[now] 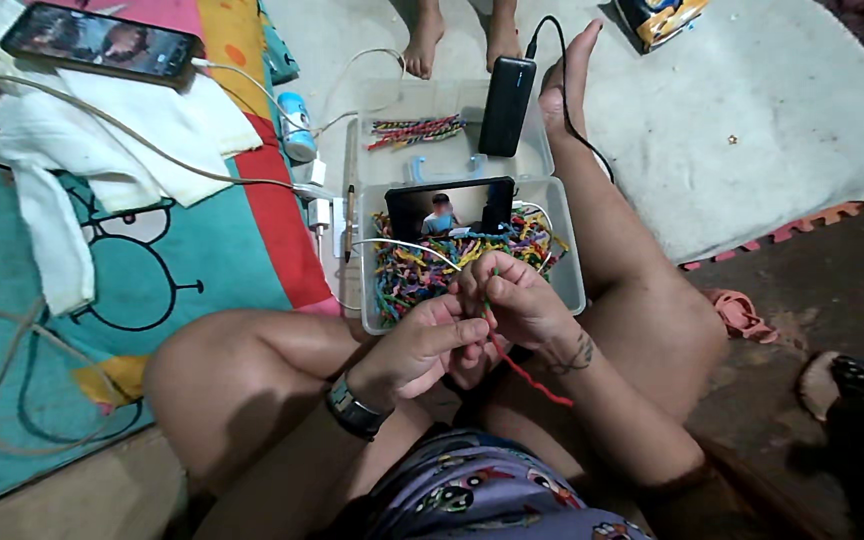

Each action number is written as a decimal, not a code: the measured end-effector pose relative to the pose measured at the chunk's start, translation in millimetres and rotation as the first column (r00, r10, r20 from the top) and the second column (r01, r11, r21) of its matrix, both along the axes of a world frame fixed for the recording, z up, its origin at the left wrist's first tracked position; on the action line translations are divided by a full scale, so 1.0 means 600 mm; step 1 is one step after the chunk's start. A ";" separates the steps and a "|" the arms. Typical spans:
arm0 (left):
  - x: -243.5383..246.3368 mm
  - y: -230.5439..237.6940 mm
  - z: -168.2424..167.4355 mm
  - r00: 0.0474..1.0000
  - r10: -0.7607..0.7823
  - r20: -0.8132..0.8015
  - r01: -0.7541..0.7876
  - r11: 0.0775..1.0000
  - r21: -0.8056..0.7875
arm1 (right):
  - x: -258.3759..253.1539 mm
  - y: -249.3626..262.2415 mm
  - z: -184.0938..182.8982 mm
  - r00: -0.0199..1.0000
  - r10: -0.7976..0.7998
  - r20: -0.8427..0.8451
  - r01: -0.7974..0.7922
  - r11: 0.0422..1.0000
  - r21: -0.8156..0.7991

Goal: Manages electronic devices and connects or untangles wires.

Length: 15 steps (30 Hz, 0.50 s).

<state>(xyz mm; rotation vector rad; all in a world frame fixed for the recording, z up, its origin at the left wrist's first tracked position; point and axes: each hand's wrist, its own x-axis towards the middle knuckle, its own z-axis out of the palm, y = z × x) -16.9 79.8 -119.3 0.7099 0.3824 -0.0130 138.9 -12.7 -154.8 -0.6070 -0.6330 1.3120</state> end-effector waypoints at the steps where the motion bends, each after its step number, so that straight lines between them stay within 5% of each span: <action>1: 0.000 0.002 0.001 1.000 0.003 -0.009 -0.002 1.000 0.005 | 0.001 -0.001 0.001 0.999 -0.020 0.030 0.021 0.999 -0.032; 10: 0.000 0.007 -0.004 1.000 -0.016 -0.003 0.016 1.000 -0.025 | 0.009 -0.002 0.004 0.998 -0.017 0.062 0.023 0.995 -0.099; 15: 0.001 -0.001 -0.004 1.000 0.023 0.017 -0.024 0.995 0.096 | 0.012 -0.004 0.003 0.997 0.061 0.040 -0.058 0.995 -0.079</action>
